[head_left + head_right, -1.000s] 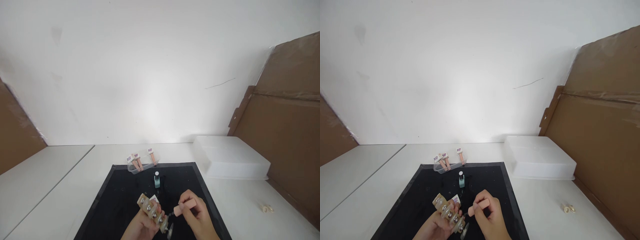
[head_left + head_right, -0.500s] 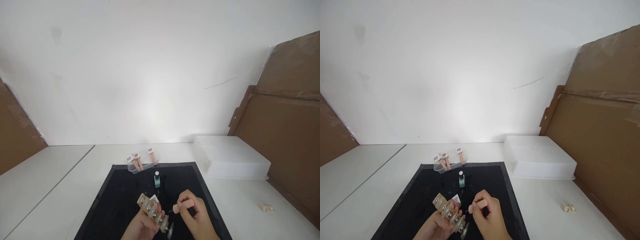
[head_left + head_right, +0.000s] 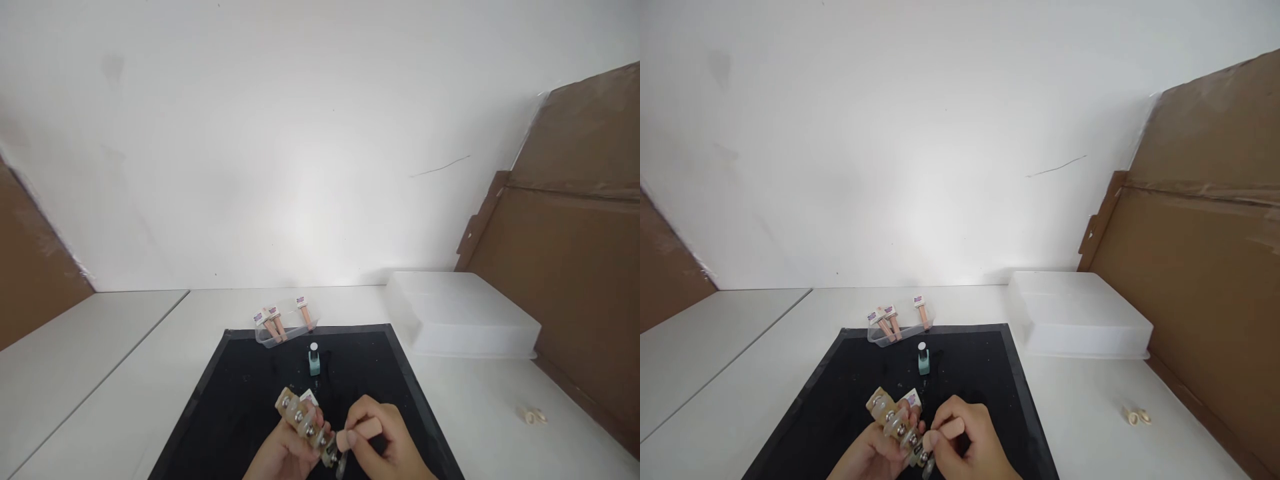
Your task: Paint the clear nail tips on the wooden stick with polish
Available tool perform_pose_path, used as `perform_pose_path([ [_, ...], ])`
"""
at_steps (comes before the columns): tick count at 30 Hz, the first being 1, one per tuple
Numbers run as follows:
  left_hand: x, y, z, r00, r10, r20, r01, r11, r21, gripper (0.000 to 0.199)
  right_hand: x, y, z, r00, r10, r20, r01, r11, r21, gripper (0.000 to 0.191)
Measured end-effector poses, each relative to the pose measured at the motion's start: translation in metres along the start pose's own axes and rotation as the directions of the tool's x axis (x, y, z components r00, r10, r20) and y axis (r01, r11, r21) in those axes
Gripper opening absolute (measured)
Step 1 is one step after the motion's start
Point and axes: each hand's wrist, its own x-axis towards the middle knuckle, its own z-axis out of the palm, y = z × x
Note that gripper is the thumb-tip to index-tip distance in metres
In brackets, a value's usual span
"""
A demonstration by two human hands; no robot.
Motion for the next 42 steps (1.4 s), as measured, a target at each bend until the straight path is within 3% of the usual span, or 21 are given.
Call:
perform_pose_path([
  [8,-0.004,0.001,0.003,0.999,-0.005,-0.038,0.006,1.000,0.004,0.034,0.009,0.003,-0.004,0.999,0.039,-0.011,-0.038,0.998,0.041,0.013],
  [18,-0.005,0.001,0.003,0.998,-0.032,-0.056,0.030,0.999,-0.023,0.035,0.000,-0.001,-0.005,0.999,-0.049,-0.010,0.048,0.999,-0.023,0.009],
  [28,-0.005,0.002,0.003,0.993,-0.059,-0.103,0.055,0.997,-0.046,0.033,0.008,0.001,-0.004,1.000,0.004,0.004,-0.004,1.000,0.010,0.012],
  [35,-0.004,0.002,0.002,0.994,-0.052,-0.093,0.049,0.998,-0.033,0.034,0.008,0.001,-0.006,0.999,-0.011,-0.038,0.012,1.000,0.018,0.013],
  [42,-0.004,0.003,0.003,0.995,-0.064,-0.079,0.061,0.997,-0.041,0.034,0.000,-0.007,-0.006,0.999,-0.049,0.008,0.049,0.998,-0.030,0.011],
])
